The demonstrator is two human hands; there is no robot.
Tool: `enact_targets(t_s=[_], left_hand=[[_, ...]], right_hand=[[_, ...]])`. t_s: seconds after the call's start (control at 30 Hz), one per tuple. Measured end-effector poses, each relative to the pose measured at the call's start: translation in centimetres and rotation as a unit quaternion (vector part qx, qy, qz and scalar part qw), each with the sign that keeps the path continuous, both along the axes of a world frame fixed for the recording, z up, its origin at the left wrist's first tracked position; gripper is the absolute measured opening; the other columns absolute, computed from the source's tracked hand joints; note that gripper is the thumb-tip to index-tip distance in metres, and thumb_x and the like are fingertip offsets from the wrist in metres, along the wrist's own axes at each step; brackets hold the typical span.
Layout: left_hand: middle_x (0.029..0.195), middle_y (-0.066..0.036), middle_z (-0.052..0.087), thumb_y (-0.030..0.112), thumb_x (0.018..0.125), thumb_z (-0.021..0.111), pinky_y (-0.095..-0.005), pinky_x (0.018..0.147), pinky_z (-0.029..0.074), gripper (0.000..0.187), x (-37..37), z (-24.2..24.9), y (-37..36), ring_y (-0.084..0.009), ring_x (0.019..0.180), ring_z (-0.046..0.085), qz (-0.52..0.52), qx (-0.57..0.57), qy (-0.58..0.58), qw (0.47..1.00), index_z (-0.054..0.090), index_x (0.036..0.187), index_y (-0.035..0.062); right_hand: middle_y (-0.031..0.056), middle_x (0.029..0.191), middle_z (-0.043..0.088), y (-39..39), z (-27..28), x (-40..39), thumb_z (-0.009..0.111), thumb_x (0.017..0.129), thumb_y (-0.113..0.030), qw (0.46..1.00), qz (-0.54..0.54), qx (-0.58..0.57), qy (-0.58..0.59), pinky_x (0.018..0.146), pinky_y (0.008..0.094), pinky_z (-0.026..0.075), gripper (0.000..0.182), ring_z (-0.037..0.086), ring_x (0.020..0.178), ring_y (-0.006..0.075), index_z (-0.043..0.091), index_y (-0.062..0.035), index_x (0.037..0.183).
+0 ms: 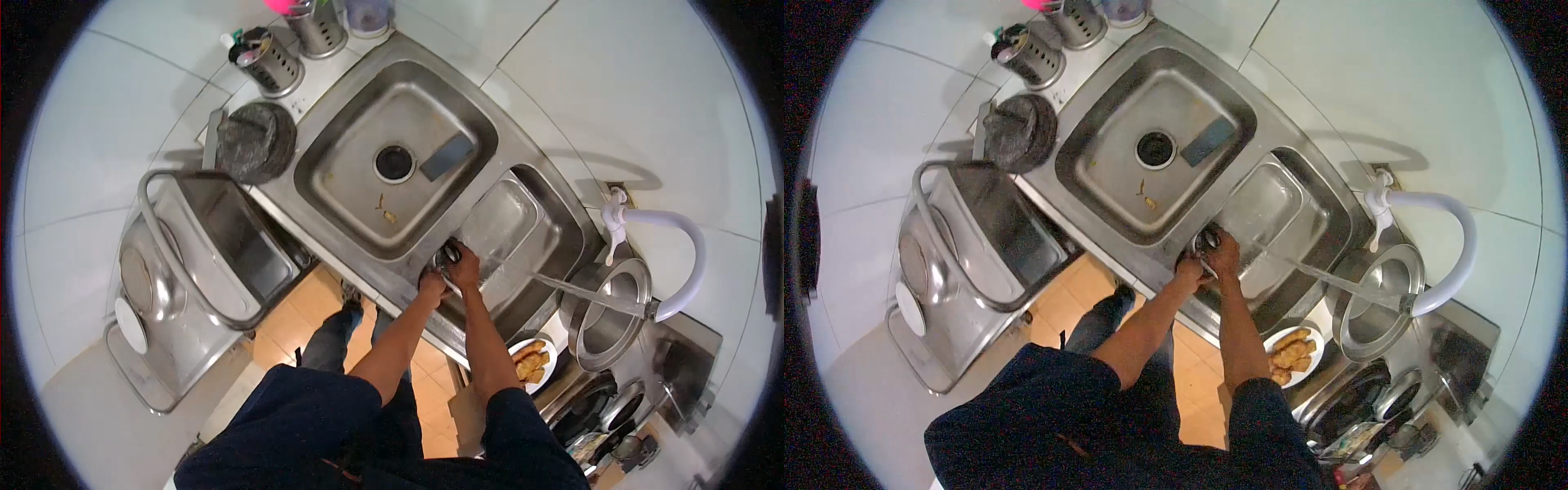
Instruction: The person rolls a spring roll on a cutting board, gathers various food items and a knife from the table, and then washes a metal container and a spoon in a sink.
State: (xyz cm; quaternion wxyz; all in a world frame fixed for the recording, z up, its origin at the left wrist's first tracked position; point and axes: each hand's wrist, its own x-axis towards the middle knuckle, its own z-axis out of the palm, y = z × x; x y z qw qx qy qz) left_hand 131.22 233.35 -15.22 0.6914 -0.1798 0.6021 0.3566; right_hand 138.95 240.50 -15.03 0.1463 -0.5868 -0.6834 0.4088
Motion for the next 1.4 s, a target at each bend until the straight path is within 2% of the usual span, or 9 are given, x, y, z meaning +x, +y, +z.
enact_targets(t_s=[0.27,0.43,0.53,0.77,0.93,1.0,1.1,1.2,1.4], left_hand=[[0.135,-0.013,0.047,0.034,0.101,0.044,-0.0479,0.073,0.060,0.047,0.9,-0.4,0.7,-0.0307,0.112,0.057,0.005,-0.001,0.085,0.996,0.030,0.142,0.0161],[0.135,-0.014,0.049,0.034,0.101,0.044,-0.0483,0.080,0.058,0.044,3.1,-7.9,-1.3,-0.0316,0.122,0.051,-0.098,0.023,0.124,0.987,0.037,0.139,0.0124],[0.131,-0.012,0.054,0.032,0.100,0.045,-0.0477,0.080,0.058,0.040,1.3,-1.1,1.0,-0.0287,0.119,0.055,0.010,-0.042,0.050,0.998,0.040,0.135,0.0135],[0.132,-0.012,0.053,0.033,0.095,0.053,-0.0446,0.097,0.047,0.052,5.0,-13.0,-2.8,-0.0276,0.120,0.052,-0.008,0.006,0.129,0.992,0.037,0.140,0.0125],[0.109,-0.020,0.064,0.023,0.095,0.051,-0.0413,0.075,0.054,0.033,4.3,-5.9,-0.6,-0.0311,0.095,0.065,-0.112,-0.012,0.305,0.946,0.055,0.119,0.0015],[0.102,-0.021,0.066,0.020,0.095,0.051,-0.0399,0.065,0.056,0.029,5.0,-7.9,-1.4,-0.0317,0.084,0.068,-0.143,-0.020,0.323,0.935,0.057,0.115,0.0010],[0.100,-0.021,0.066,0.021,0.096,0.051,-0.0388,0.061,0.056,0.028,3.0,-2.8,0.8,-0.0308,0.077,0.069,-0.024,-0.084,0.195,0.977,0.055,0.116,0.0021],[0.102,-0.021,0.064,0.025,0.099,0.048,-0.0368,0.058,0.056,0.031,2.6,-0.4,1.5,-0.0298,0.077,0.068,-0.089,-0.101,0.236,0.962,0.053,0.119,0.0021],[0.126,-0.014,0.053,0.033,0.102,0.042,-0.0404,0.062,0.060,0.039,1.5,0.6,1.3,-0.0304,0.097,0.062,0.030,-0.057,0.128,0.990,0.038,0.134,0.0118]], right_hand=[[0.0033,0.117,0.064,1.8,2.4,3.3,0.060,0.082,-0.017,0.898,0.338,0.006,-0.282,0.085,0.0445,0.053,0.026,0.061,0.101,0.0365,0.071,-0.0239,0.105],[0.0012,0.117,0.063,4.8,1.7,5.9,0.054,0.085,-0.016,0.809,0.448,0.040,-0.378,0.085,0.0461,0.053,0.028,0.059,0.105,0.0352,0.071,-0.0292,0.104],[0.0032,0.121,0.060,7.7,-1.0,8.2,0.053,0.087,-0.021,0.821,0.398,0.056,-0.404,0.083,0.0496,0.053,0.027,0.056,0.110,0.0365,0.068,-0.0262,0.109],[0.0087,0.137,0.047,14.2,5.2,10.4,0.058,0.079,-0.006,0.854,0.301,0.119,-0.408,0.084,0.0517,0.053,0.043,0.048,0.111,0.0452,0.064,-0.0210,0.119],[0.0202,0.134,0.045,4.3,2.4,12.0,0.056,0.074,0.003,0.912,0.237,0.193,-0.275,0.104,0.0531,0.036,0.059,0.044,0.116,0.0455,0.053,-0.0151,0.130],[0.0193,0.139,0.042,0.6,4.2,9.6,0.056,0.082,-0.002,0.938,0.248,0.052,-0.238,0.105,0.0540,0.034,0.058,0.044,0.125,0.0391,0.046,-0.0161,0.137],[0.0227,0.133,0.044,-3.9,6.6,6.9,0.054,0.067,0.015,0.969,0.158,0.065,-0.177,0.104,0.0476,0.038,0.072,0.043,0.121,0.0429,0.050,-0.0151,0.132],[0.0230,0.131,0.045,-6.2,6.6,6.6,0.055,0.067,0.016,0.984,0.102,0.080,-0.121,0.098,0.0493,0.043,0.073,0.047,0.116,0.0438,0.047,-0.0122,0.134],[0.0268,0.094,0.063,-1.0,2.8,3.3,0.060,0.077,-0.006,0.951,0.178,-0.110,-0.226,0.077,0.0492,0.050,0.047,0.062,0.092,0.0432,0.050,0.0021,0.123]])
